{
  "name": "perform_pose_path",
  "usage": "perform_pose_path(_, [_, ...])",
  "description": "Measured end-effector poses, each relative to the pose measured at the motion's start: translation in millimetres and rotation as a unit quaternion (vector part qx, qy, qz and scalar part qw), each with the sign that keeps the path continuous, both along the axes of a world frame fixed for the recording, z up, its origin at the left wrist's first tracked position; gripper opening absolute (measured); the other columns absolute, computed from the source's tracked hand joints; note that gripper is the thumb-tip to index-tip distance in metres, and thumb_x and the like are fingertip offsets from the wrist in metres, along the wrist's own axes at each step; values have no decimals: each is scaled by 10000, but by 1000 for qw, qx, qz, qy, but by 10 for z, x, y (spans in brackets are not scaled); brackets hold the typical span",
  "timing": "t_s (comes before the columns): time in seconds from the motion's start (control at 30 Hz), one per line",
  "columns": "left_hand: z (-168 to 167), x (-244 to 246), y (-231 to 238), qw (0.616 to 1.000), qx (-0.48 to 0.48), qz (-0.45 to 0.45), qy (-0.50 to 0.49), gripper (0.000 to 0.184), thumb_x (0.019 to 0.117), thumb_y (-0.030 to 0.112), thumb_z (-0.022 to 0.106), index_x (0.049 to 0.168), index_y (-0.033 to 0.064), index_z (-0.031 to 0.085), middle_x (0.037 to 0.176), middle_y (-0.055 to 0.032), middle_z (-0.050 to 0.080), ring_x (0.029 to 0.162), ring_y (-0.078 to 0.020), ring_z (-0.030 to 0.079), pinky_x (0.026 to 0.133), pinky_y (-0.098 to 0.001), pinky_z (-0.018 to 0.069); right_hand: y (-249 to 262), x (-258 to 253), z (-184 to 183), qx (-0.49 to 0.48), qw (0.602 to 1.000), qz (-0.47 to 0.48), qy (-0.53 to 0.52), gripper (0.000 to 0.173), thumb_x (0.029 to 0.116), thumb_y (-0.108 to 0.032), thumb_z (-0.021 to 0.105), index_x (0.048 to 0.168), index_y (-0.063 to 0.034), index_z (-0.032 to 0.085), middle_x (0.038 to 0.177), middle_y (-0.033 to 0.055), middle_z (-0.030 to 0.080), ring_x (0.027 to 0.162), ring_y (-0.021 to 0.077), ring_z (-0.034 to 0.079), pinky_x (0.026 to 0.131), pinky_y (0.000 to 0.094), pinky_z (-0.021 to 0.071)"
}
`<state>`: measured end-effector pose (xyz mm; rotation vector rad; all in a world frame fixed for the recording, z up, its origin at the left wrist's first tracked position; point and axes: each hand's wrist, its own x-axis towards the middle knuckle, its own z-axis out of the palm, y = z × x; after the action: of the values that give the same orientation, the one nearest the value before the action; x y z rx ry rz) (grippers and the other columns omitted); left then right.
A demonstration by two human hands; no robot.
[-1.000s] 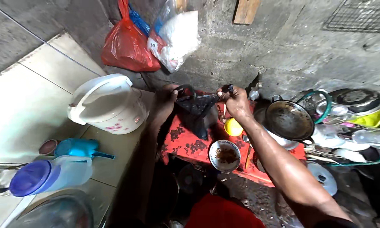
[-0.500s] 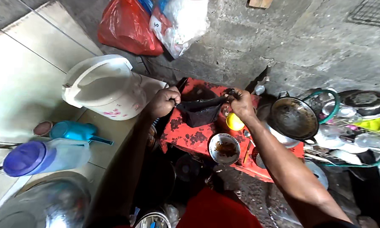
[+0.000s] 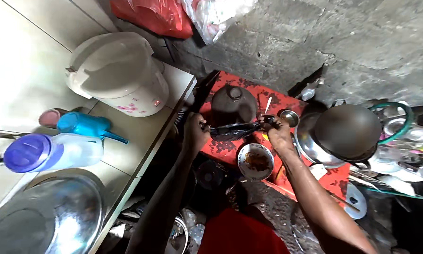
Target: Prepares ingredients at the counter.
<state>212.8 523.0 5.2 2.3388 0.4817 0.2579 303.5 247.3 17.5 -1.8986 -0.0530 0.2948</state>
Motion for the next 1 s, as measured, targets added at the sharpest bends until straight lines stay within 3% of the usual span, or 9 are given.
perform_pose_path(0.13, [113,-169,-147,997,-57,-35,41,317,810,35,776,1081,19,612,1235,-152,616,1030,-260,653,859,-464,578,33,-240,304,-149,959,25,-239,511,878,-44,666,1379,-71,569,1349,118,617,1203,237,622,993,460,553])
perform_pose_path(0.23, [87,-206,-189,993,-92,-79,-5,377,736,-69,730,1061,42,574,1305,-118,615,1172,-221,620,933,-426,567,315,-476,387,-33,902,145,-404,229,846,-38,580,1037,2,700,1182,164,666,1119,253,647,929,415,581])
perform_pose_path(0.33, [13,-207,-261,986,-116,-104,-51,401,655,-106,725,979,63,561,1324,-100,598,1250,-217,571,999,-432,533,644,-499,139,-72,880,340,-322,186,898,-31,593,959,-95,757,1025,38,731,947,146,703,839,370,618])
perform_pose_path(0.43, [-21,-245,-303,983,-139,-100,-62,383,648,-132,721,937,56,553,1308,-110,579,1283,-216,561,1009,-424,557,829,-226,-69,-349,856,370,-96,395,845,-86,766,1232,-73,686,1157,199,704,1036,398,694,884,615,566])
perform_pose_path(0.53, [-55,-279,-317,987,-131,-69,-61,370,648,-112,737,910,68,545,1328,-101,585,1294,-208,553,1012,-410,540,908,-109,-84,-559,736,375,79,424,864,-215,798,1200,8,669,1235,279,652,1163,479,621,908,692,505])
perform_pose_path(0.6, [-105,-304,-324,988,-119,-70,-70,369,644,-94,744,891,75,529,1333,-103,572,1295,-207,549,999,-403,549,836,-143,-105,-591,705,386,74,502,817,-233,839,1239,-27,663,1246,267,651,1154,478,622,880,698,509])
perform_pose_path(0.7, [-110,-303,-286,986,-114,-82,-89,356,643,-77,730,894,74,528,1335,-109,563,1337,-216,521,1046,-406,529,683,74,-217,-551,738,391,1,930,719,-261,902,1533,-219,455,1402,249,568,1231,485,575,927,701,492])
perform_pose_path(0.87, [-135,-323,-227,980,-130,-101,-112,322,652,-66,702,885,78,532,1309,-99,571,1298,-204,541,987,-377,553,1151,-219,275,-536,717,445,-21,250,887,-213,766,1039,-21,719,1107,229,689,1049,437,667,835,644,550])
perform_pose_path(1.0, [-143,-298,-286,976,-140,-105,-126,272,668,-82,676,848,63,532,1305,-112,583,1322,-217,539,1016,-400,552,1559,-174,-245,-516,714,474,-4,190,993,-94,614,1122,21,694,1194,245,669,1144,427,644,948,611,525])
